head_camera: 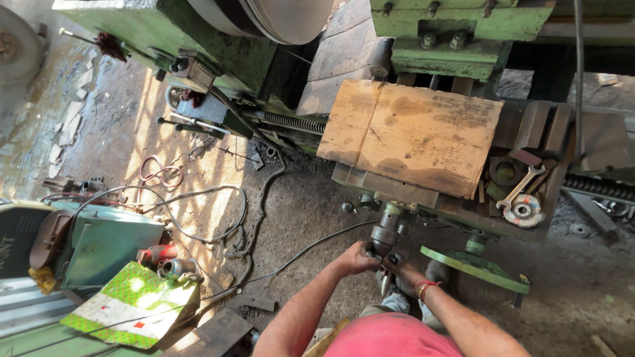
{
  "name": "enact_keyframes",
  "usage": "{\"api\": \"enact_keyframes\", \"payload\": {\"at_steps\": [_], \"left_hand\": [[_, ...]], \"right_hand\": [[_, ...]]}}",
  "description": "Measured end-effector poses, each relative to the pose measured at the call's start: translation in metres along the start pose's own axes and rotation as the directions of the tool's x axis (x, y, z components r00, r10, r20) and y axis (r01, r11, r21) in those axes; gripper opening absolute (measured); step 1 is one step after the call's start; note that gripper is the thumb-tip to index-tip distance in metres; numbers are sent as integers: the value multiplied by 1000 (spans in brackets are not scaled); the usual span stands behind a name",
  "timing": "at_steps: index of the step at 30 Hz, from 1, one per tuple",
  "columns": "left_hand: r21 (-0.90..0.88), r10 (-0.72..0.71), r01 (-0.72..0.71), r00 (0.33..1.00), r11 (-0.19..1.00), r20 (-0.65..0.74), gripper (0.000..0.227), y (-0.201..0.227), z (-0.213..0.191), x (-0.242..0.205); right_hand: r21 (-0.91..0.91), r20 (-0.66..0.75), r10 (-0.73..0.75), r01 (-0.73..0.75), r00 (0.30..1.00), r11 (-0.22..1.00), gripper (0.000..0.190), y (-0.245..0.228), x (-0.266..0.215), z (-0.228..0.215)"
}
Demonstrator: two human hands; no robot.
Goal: The person operates a milling machine, using both hands to turn the control knobs and levers to adjust the machine's position. They repeatedly move the controls back and forth while a wooden block is clamped on the machine table.
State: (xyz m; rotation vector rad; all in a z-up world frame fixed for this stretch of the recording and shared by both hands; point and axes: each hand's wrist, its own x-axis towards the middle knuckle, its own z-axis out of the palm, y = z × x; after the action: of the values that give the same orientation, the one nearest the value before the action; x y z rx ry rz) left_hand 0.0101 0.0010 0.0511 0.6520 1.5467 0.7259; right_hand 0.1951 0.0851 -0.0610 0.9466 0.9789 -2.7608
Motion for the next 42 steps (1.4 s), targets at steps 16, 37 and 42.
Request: {"api": "enact_keyframes", "payload": {"at_steps": [16,37,42], "left_hand": [[536,-90,288,927,793,-364,95,50,24,18],[530,103,170,888,831,-448,86,71,24,10],[536,91,153,912,830,-400,87,70,19,8]], "right_hand": [[59,-206,62,-51,977,997,35,-2,-5,14],[-204,-455,-100,6,885,979,8,-16,-26,12],[-291,-478,-125,-22,869,957,8,-19,-33,9]]}}
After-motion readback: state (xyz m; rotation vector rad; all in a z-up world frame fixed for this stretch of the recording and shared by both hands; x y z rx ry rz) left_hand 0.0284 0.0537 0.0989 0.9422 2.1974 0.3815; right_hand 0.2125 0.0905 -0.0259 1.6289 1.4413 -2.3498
